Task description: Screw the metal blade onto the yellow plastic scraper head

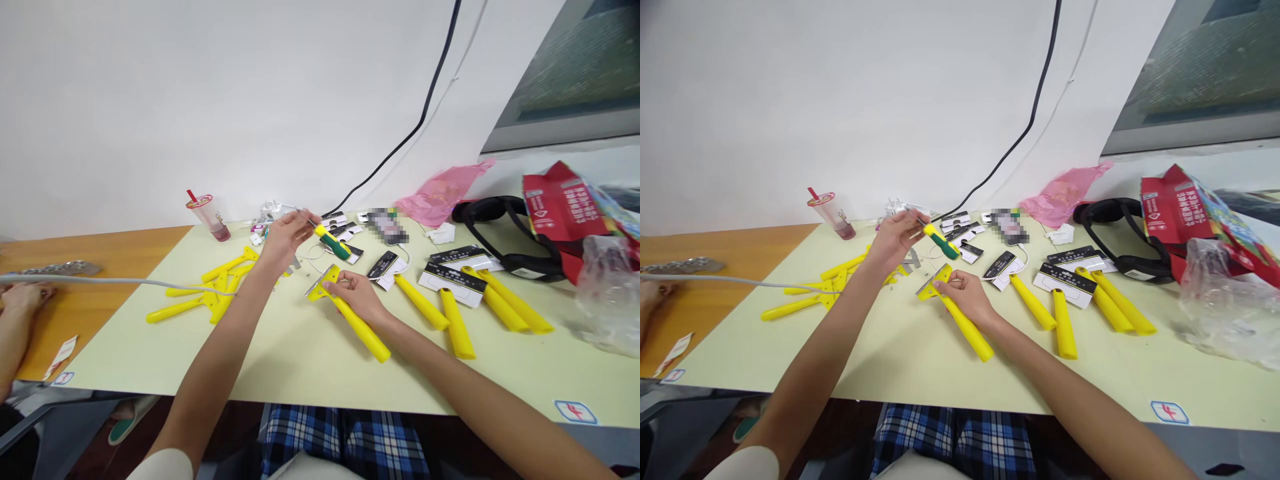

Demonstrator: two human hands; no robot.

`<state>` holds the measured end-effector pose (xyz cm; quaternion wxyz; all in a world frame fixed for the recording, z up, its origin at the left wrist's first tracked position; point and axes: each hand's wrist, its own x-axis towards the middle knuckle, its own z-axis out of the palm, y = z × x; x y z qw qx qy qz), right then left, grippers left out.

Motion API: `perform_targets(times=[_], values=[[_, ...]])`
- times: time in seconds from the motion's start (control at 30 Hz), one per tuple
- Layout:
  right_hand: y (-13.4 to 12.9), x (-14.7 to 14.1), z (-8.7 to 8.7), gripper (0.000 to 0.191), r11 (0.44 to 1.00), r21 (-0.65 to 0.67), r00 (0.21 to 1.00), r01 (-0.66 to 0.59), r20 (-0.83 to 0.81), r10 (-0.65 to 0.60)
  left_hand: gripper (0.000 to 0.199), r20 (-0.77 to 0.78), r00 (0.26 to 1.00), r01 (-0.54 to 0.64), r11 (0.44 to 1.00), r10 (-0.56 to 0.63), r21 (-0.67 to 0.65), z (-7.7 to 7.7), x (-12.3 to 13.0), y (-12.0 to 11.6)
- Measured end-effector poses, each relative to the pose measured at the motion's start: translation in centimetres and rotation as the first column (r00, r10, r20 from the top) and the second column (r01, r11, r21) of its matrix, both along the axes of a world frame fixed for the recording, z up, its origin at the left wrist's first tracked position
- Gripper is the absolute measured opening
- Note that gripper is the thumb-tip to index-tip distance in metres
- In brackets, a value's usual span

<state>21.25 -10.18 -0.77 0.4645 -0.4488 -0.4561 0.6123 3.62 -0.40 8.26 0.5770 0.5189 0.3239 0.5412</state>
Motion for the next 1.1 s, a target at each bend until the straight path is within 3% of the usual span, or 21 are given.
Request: perform_targets(times=[0.1, 0.2, 0.3, 0.4, 0.5, 0.57, 0.67, 0.77, 0.83, 0.93, 1.03, 1.1], values=[[0.3, -0.2, -0.8, 0.049, 1.0, -0.008, 0.999, -0.025, -0.02, 0.025, 0.02, 0.344, 0.932, -0.063, 0.986, 0.114, -0.157, 0.4, -2.0, 0.6], [0.6, 0.0, -1.2, 0.052, 1.0, -0.013, 1.0, 0.006, -0.017, -0.006, 0.02, 0.553, 0.779, -0.028, 0.897, 0.296, -0.442, -0.1, -4.2, -0.1], [0.8, 0.3, -1.1, 0.05, 1.0, -0.007, 1.0, 0.019, -0.006, -0.019, 0.026, 0.549, 0.707, 0.044, 0.746, 0.447, -0.664, -1.7, -6.3, -2.6], [1.0, 0.5, -1.0, 0.049, 0.999, -0.02, 0.999, 0.045, 0.028, -0.045, 0.017, 0.512, 0.765, 0.093, 0.719, 0.391, -0.689, -3.6, -7.6, -5.9], [1.3, 0.6, -1.3, 0.048, 0.997, -0.031, 0.997, 0.067, 0.047, -0.065, 0.016, 0.207, 0.966, -0.001, 0.801, 0.156, -0.599, -5.0, -8.0, -8.5], [1.5, 0.6, -1.7, 0.047, 0.998, -0.025, 0.997, 0.065, 0.054, -0.063, 0.033, -0.085, 0.995, -0.089, 0.885, 0.057, -0.457, -5.2, -7.8, -9.5], [1.8, 0.7, -2.1, 0.046, 0.998, -0.019, 0.996, 0.068, 0.062, -0.067, 0.047, -0.447, 0.894, -0.122, 0.969, 0.013, -0.215, -5.0, -6.9, -9.9], [2.0, 0.7, -2.3, 0.045, 0.997, -0.018, 0.995, 0.072, 0.069, -0.071, 0.037, -0.704, 0.707, -0.042, 0.998, 0.068, 0.054, -4.8, -5.3, -9.4], [2.0, 0.8, -2.2, 0.045, 0.998, -0.009, 0.995, 0.07, 0.073, -0.069, 0.033, -0.782, 0.609, 0.039, 0.98, 0.131, 0.194, -5.0, -4.1, -8.9], [2.1, 0.9, -2.0, 0.045, 0.998, 0.01, 0.995, 0.063, 0.078, -0.064, 0.038, -0.8, 0.562, 0.062, 0.954, 0.208, 0.292, -5.4, -2.5, -8.2], [2.2, 0.9, -2.0, 0.046, 0.999, 0.032, 0.997, 0.039, 0.065, -0.041, 0.043, -0.754, 0.602, -0.05, 0.954, 0.264, 0.294, -5.8, -2.0, -7.4], [2.2, 0.9, -2.1, 0.047, 0.999, 0.041, 0.999, 0.018, 0.039, -0.019, 0.047, -0.718, 0.669, -0.114, 0.981, 0.191, 0.155, -6.2, -2.2, -6.7]])
